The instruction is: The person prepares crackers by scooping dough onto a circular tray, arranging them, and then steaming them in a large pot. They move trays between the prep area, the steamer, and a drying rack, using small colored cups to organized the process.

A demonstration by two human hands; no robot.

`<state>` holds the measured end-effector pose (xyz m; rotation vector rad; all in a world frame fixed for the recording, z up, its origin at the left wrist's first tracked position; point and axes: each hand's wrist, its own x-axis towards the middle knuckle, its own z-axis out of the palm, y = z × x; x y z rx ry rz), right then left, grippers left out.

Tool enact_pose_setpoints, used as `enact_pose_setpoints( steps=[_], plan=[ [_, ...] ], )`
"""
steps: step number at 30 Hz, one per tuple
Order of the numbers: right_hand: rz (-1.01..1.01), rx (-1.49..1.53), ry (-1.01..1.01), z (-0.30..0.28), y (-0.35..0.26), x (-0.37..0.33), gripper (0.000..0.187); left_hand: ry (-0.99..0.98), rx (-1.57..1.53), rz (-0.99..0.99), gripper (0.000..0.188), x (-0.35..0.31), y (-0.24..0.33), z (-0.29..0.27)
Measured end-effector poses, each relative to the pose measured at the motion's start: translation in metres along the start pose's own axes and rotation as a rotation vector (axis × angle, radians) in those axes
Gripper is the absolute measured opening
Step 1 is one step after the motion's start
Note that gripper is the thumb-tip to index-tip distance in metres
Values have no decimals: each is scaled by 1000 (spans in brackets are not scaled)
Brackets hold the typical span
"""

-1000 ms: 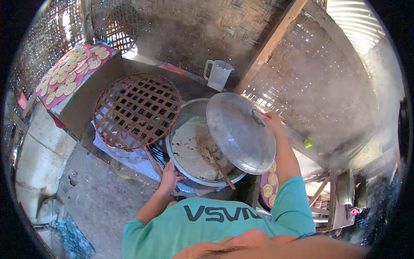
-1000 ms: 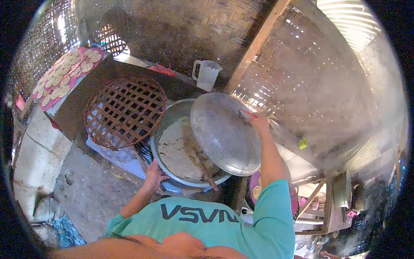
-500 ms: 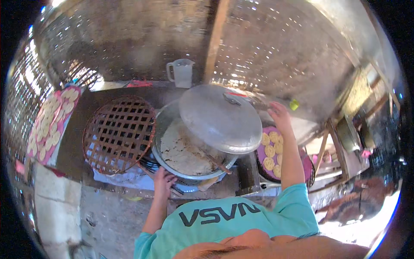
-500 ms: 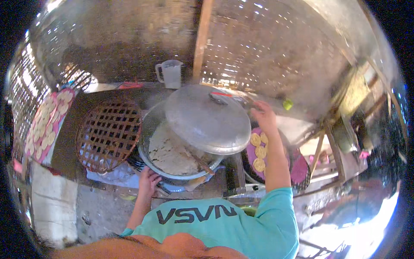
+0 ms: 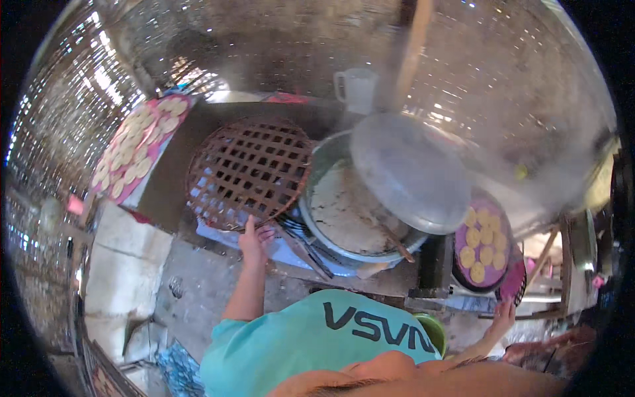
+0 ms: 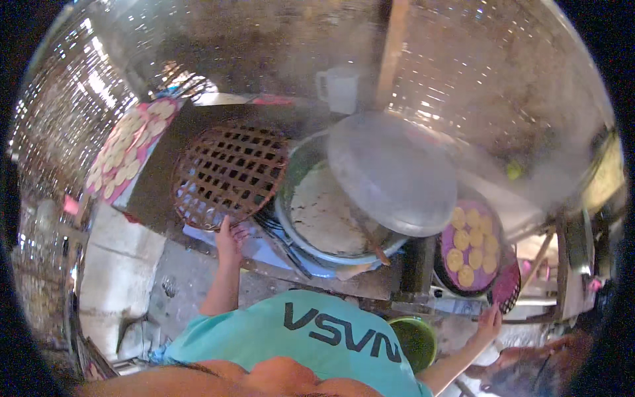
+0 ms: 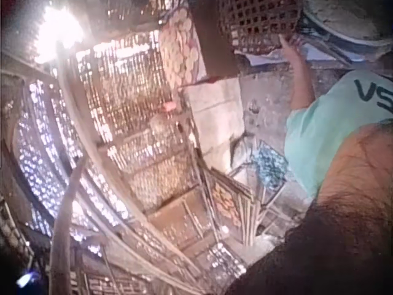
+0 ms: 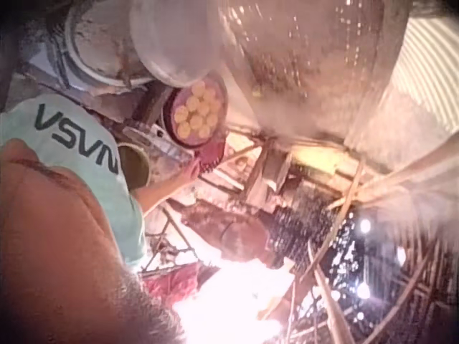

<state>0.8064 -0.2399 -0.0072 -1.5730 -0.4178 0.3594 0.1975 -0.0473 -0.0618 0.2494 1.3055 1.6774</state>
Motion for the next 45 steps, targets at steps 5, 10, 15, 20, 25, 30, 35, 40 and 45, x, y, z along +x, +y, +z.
enact_pose_setpoints(
  steps=[5, 10, 15, 20, 25, 30, 35, 40, 45],
  plan=[
    [29, -57, 25, 3, 7, 2, 29, 12, -38, 1, 41, 1, 3, -17],
    [4, -118, -62, 32, 3, 2, 29, 3, -107, 6, 28, 3, 11, -22],
    [-7, -166, -198, 55, -3, 4, 29, -153, -390, 127, 22, 9, 38, -41],
    [20, -127, -287, 31, 21, 31, 30, -293, -830, 63, 22, 24, 79, -77],
    [-25, -177, -355, 53, 33, 54, 30, -422, -1129, 37, 21, 84, 94, -119],
    [-88, -280, -403, 77, 23, 58, 29, -415, -1405, -136, 22, 170, 127, -146],
    [-171, -333, -349, 71, 14, 42, 27, -411, -1395, 112, 79, 213, 174, -152],
    [-256, -375, -364, 91, -28, -2, 23, -87, -1076, 396, 98, 202, 204, -164],
    [-215, -548, -286, 80, -37, -14, 26, -259, -944, 476, 78, 199, 194, -113]
  ],
)
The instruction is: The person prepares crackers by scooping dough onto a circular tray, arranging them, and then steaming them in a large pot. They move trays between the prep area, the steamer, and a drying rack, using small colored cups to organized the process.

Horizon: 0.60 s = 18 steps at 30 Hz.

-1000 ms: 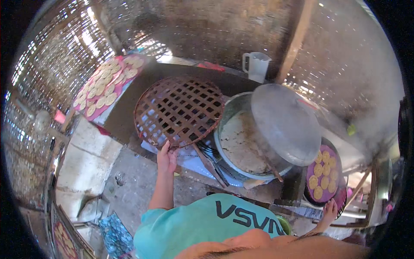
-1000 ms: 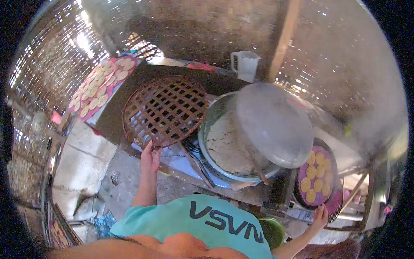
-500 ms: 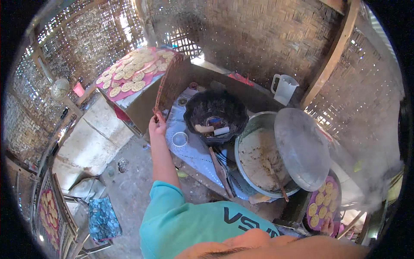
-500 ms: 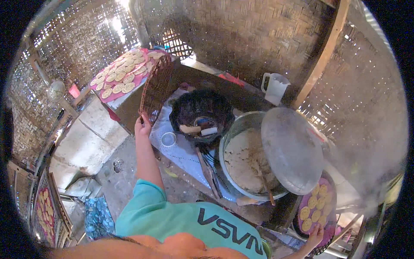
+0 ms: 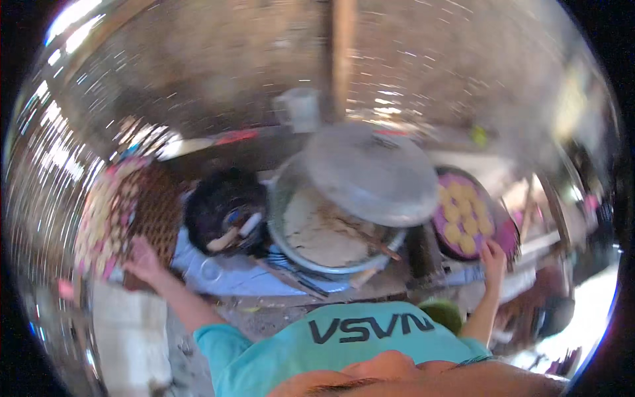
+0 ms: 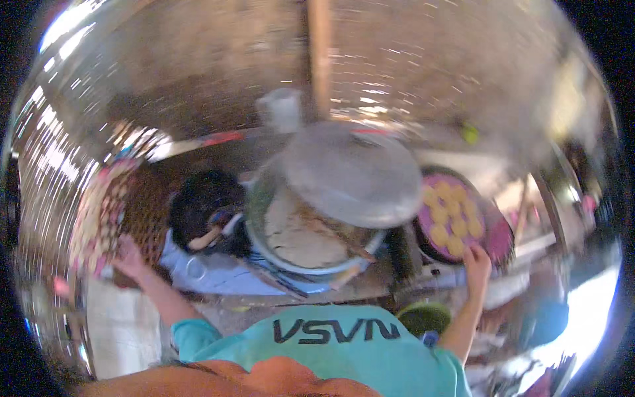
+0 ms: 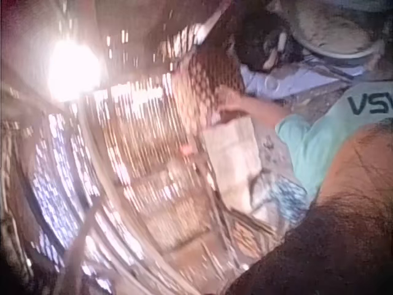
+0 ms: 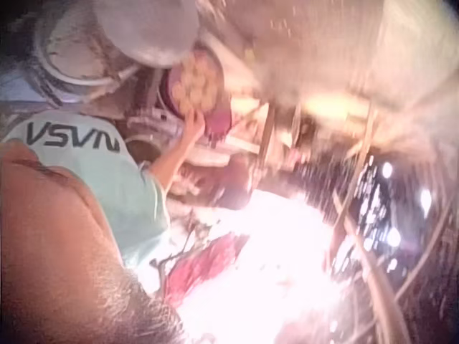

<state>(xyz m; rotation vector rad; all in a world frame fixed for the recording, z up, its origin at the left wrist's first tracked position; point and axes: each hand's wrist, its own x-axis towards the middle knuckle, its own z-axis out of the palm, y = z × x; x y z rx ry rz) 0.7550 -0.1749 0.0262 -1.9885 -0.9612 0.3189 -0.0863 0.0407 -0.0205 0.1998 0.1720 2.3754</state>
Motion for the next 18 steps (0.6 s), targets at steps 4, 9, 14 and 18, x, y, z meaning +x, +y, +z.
enact_pose_setpoints(
  steps=[4, 9, 14, 18],
  plan=[
    [-12, 4, 69, -11, 7, 3, 26, 115, 255, 52, 78, -19, -27, 58],
    [40, 48, 175, -27, 42, 1, 26, 101, 410, 61, 69, 38, -15, 53],
    [145, 45, 203, -56, 92, 8, 24, -18, 429, 17, 68, -29, -74, 120],
    [284, 161, 299, -78, 178, 40, 23, -177, 322, -122, 56, -157, -159, 199]
  ],
)
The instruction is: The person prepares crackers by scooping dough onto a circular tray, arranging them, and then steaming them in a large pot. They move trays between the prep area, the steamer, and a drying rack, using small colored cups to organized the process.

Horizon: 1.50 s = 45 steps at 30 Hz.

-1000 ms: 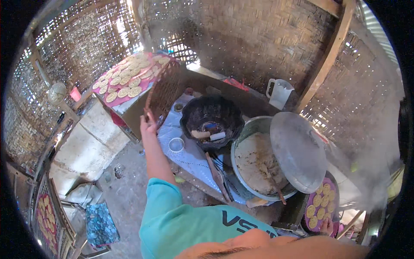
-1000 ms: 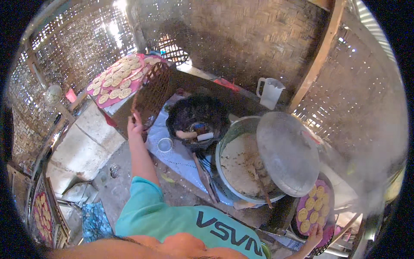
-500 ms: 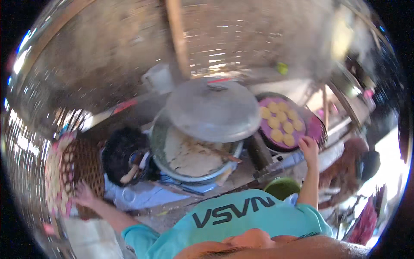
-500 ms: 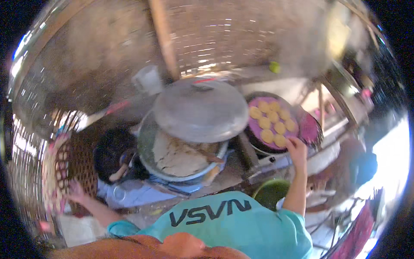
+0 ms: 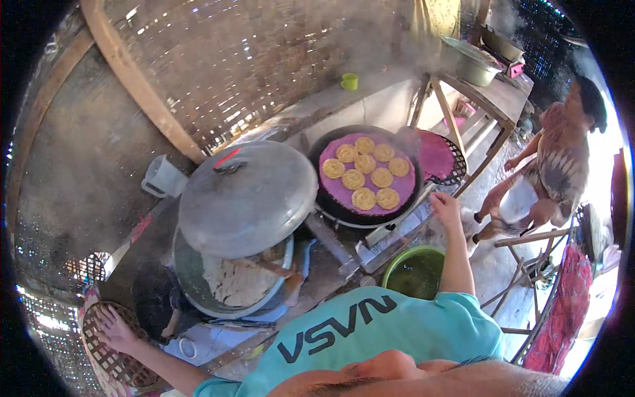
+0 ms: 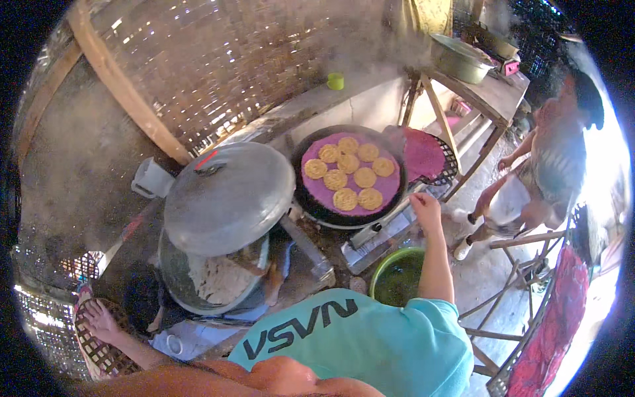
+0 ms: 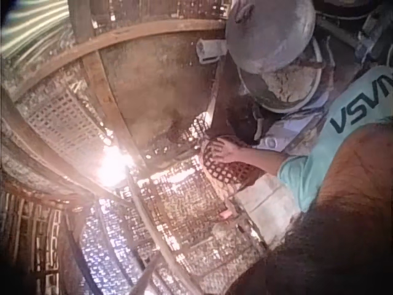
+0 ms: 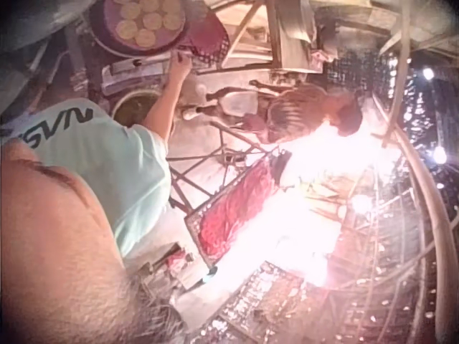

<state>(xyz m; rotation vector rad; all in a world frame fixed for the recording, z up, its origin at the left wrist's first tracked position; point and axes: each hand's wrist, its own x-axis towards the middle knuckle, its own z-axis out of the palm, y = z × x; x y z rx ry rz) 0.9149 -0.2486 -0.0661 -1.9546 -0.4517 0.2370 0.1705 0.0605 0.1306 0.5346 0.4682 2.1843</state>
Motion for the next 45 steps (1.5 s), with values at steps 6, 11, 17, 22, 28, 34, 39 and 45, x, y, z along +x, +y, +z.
enact_pose_setpoints(
  steps=[6, 11, 17, 22, 28, 34, 39, 45],
  plan=[
    [186, 335, 69, -6, 75, 120, 20, -695, -492, -797, 34, -197, -126, 119],
    [213, 194, -35, 35, 135, 228, 23, -1348, 806, -902, 13, -373, -239, 166],
    [-172, -81, -136, 81, 139, 314, 42, 250, 650, -1486, 16, -447, -357, 93],
    [-171, -57, -393, 90, 196, 377, 36, 334, 1068, -1267, 34, -462, -447, -3],
    [4, 31, -493, 57, 169, 360, 13, 503, 1390, -1377, 57, -454, -499, 8],
    [24, 145, -376, 8, 151, 365, 13, 368, 1133, -1434, 47, -432, -515, -24],
    [180, 617, -343, -12, 71, 339, 12, 452, 954, -989, 8, -439, -525, -34],
    [114, 415, -427, -10, -34, 297, 12, 663, 1064, -820, 7, -436, -526, -41]
  ],
)
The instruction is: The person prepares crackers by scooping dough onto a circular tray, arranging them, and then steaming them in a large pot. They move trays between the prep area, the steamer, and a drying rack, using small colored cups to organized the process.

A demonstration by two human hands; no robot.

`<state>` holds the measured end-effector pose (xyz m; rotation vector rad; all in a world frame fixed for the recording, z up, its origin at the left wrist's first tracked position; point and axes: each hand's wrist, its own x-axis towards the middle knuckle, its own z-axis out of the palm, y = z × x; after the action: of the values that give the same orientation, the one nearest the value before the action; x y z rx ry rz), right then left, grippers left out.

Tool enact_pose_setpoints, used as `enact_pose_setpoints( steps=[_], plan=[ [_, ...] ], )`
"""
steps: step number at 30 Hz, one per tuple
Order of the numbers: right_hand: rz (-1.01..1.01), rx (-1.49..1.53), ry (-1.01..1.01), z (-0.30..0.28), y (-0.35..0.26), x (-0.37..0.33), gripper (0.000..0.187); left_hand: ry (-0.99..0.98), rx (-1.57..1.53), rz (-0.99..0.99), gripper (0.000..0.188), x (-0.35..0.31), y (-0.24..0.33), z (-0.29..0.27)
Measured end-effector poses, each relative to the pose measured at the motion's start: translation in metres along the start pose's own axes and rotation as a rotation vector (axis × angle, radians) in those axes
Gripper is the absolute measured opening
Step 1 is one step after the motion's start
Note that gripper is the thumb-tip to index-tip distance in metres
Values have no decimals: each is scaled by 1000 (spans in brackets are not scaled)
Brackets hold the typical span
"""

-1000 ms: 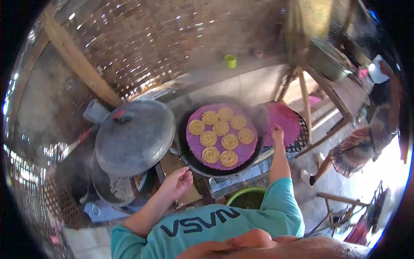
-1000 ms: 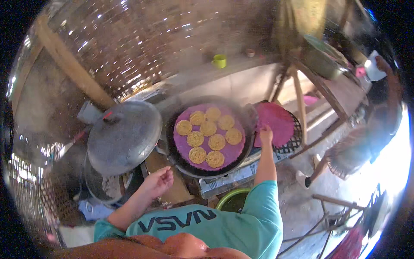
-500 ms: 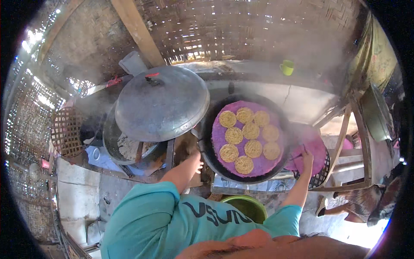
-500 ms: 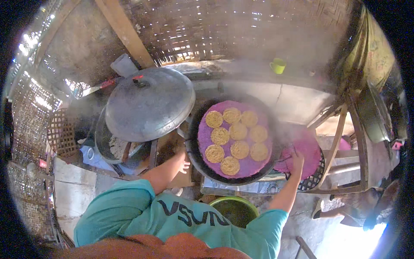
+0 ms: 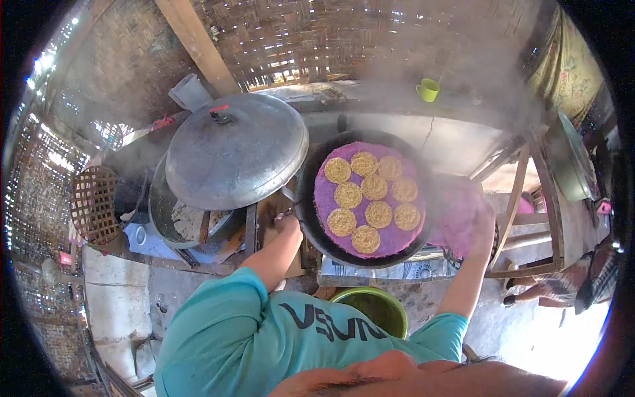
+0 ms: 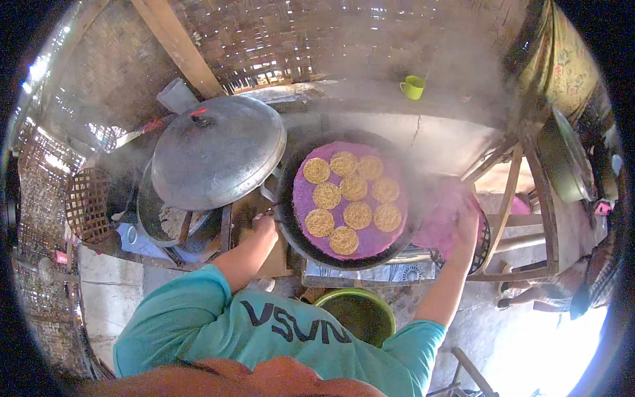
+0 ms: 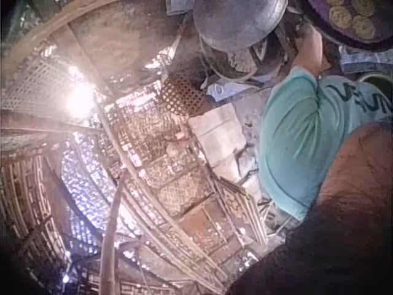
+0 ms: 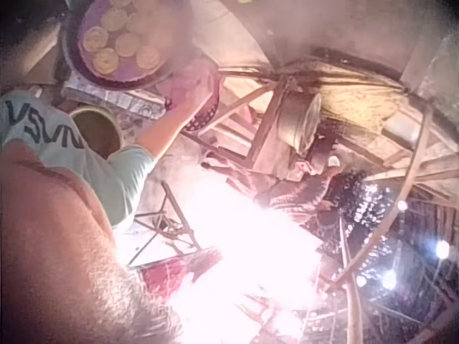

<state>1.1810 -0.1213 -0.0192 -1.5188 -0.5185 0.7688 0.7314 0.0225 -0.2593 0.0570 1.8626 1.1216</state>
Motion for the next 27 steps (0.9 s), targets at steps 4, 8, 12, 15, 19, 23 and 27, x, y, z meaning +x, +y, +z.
enact_pose_setpoints(
  steps=[4, 8, 12, 15, 19, 23, 27],
  plan=[
    [-220, 8, -105, -20, 41, 36, 28, -607, -62, 213, 15, -16, 20, -35],
    [-164, 25, -21, 10, 23, 25, 27, -497, -210, 498, 27, -147, 95, -31],
    [19, 287, -98, 9, 26, 33, 18, -801, -69, 518, 36, -167, 133, -40],
    [-40, 303, -203, 25, 12, 24, 22, -928, 35, 526, 39, -173, 143, -41],
    [-61, 315, -97, 28, 6, 27, 27, -1082, 105, 623, 42, -208, 162, -30],
    [-110, 311, -91, 27, -35, 9, 31, -1213, 49, 735, 44, -235, 188, -24],
    [-314, 380, -18, 33, -95, -19, 35, -1352, -24, 807, 47, -252, 228, -44]
  ],
)
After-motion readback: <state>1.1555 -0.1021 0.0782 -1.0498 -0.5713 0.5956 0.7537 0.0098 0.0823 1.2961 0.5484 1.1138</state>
